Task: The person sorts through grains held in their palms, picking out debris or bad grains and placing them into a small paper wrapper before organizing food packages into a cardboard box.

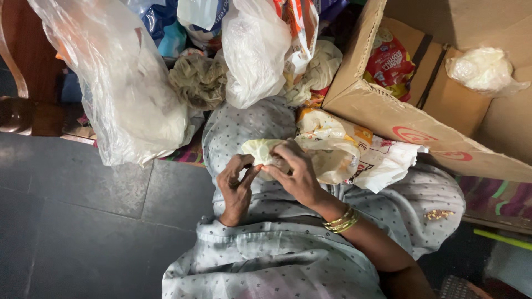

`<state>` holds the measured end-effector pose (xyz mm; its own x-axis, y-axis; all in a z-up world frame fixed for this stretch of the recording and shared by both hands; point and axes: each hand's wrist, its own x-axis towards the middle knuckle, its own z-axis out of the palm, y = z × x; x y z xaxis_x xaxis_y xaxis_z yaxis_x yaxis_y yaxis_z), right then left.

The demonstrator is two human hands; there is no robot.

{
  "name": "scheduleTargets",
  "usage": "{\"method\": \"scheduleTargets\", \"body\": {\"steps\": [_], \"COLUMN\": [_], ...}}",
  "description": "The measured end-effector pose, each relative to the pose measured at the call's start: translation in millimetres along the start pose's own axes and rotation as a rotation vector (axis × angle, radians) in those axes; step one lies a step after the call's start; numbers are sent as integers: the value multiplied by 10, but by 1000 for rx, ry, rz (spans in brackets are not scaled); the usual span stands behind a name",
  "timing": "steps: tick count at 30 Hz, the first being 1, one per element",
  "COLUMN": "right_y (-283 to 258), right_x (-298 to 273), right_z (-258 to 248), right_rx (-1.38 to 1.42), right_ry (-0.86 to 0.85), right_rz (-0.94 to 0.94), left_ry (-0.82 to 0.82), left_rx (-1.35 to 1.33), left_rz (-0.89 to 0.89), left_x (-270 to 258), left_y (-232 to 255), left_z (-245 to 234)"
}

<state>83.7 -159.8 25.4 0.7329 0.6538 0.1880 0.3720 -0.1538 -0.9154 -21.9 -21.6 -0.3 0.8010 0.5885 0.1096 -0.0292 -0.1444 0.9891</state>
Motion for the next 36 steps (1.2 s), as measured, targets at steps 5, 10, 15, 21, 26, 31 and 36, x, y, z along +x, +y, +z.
{"method": "scheduleTargets", "body": {"steps": [5,10,15,21,26,31,36], "right_y": [71,104,119,115,89,89,118], "right_x": [-29,-95,-118,-120,-100,-118,-158], "right_z": [53,104,122,85,46,-7,6], "right_rx": [-106,-216,-200,-217,-217,-231,-264], "right_ry": [-34,15,29,39,20,104,115], "right_rz": [-157,-215,-184,-229,-323,-223,-195], "left_ry": [-187,-188,-175,-192,-372,-441,-377], "left_rx": [201,313,272,357,431,454,445], "left_rz": [28,95,-37,45,316,146,279], "left_x": [189,141,126,153,240,307,286], "left_y": [283,530,363,348,468,444,415], "left_z": [-240,-167,-75,-86,-128,-77,-10]}}
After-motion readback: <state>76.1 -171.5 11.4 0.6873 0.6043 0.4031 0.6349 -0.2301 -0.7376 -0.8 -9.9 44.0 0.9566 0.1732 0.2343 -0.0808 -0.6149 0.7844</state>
